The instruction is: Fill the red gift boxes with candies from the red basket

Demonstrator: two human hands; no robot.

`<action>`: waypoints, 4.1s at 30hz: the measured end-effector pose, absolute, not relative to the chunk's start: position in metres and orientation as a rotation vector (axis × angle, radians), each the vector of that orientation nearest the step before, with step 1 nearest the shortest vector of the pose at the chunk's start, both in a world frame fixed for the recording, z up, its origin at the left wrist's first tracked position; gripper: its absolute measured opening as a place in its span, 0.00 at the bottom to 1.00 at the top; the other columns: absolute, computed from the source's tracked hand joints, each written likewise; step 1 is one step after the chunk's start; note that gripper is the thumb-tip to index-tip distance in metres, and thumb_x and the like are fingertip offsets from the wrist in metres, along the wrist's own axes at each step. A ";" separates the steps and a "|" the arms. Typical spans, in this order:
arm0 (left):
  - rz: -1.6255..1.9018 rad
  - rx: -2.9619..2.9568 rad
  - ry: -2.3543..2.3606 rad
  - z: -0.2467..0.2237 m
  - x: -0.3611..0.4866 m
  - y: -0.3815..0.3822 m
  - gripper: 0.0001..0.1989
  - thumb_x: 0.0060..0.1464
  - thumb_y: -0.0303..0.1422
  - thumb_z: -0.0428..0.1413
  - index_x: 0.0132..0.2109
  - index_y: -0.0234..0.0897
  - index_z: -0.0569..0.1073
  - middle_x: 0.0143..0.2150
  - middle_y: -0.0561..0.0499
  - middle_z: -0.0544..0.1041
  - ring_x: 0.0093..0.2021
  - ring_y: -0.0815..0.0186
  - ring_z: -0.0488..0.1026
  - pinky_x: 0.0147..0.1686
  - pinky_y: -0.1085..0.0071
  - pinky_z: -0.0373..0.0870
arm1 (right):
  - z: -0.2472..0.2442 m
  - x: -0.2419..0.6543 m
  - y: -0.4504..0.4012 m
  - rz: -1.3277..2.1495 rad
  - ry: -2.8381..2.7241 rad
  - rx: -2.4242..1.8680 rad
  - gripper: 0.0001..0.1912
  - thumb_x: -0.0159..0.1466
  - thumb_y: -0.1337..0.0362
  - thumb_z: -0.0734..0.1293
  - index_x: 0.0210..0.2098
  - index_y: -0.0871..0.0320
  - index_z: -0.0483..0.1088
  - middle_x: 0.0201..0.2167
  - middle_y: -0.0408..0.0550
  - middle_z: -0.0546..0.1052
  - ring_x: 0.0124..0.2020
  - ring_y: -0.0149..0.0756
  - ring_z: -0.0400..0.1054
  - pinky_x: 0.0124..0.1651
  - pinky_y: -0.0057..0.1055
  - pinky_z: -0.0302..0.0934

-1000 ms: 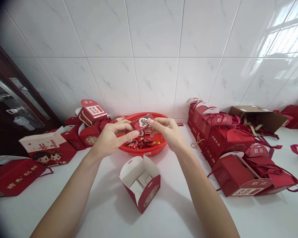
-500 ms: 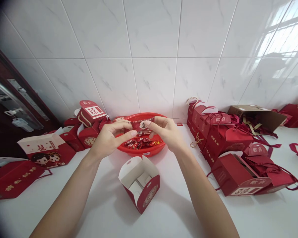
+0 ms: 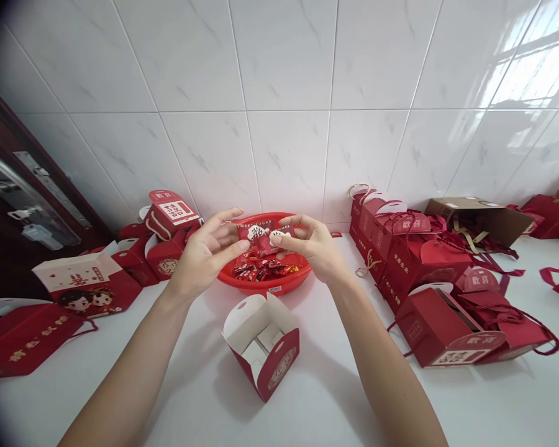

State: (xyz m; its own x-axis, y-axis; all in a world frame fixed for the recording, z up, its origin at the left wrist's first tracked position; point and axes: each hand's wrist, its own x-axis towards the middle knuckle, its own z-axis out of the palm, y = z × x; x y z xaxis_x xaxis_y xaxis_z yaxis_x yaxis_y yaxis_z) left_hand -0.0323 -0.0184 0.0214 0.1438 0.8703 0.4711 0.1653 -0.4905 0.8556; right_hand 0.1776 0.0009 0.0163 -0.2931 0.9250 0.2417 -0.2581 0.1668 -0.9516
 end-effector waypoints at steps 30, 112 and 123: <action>0.378 2.106 1.536 -0.034 -0.066 0.130 0.09 0.36 0.26 0.70 0.26 0.38 0.77 0.24 0.54 0.78 0.32 0.58 0.78 0.37 0.66 0.72 | 0.028 0.190 -0.005 0.783 -1.471 -0.906 0.09 0.52 0.62 0.71 0.24 0.56 0.66 0.27 0.46 0.76 0.32 0.39 0.70 0.35 0.34 0.62; 0.170 2.260 1.180 0.047 -0.069 -0.035 0.13 0.58 0.43 0.56 0.38 0.39 0.79 0.38 0.51 0.82 0.38 0.62 0.78 0.35 0.72 0.70 | 0.030 0.163 -0.033 1.001 -2.524 -0.821 0.06 0.62 0.68 0.69 0.40 0.61 0.75 0.28 0.41 0.75 0.26 0.28 0.63 0.29 0.26 0.54; -0.100 2.249 1.215 0.034 -0.050 -0.032 0.05 0.49 0.32 0.55 0.35 0.39 0.73 0.29 0.54 0.73 0.28 0.65 0.68 0.26 0.71 0.60 | 0.029 0.162 -0.044 0.821 -2.563 -0.830 0.12 0.66 0.70 0.62 0.42 0.57 0.78 0.27 0.42 0.75 0.24 0.28 0.58 0.29 0.27 0.51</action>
State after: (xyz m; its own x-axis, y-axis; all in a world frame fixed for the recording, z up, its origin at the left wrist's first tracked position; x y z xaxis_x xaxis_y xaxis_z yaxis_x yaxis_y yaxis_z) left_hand -0.0502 -0.0324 0.0344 0.5834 0.7444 -0.3247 0.7874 -0.4206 0.4507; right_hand 0.1619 -0.0436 0.0292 -0.7784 0.6155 0.1234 0.4293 0.6655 -0.6106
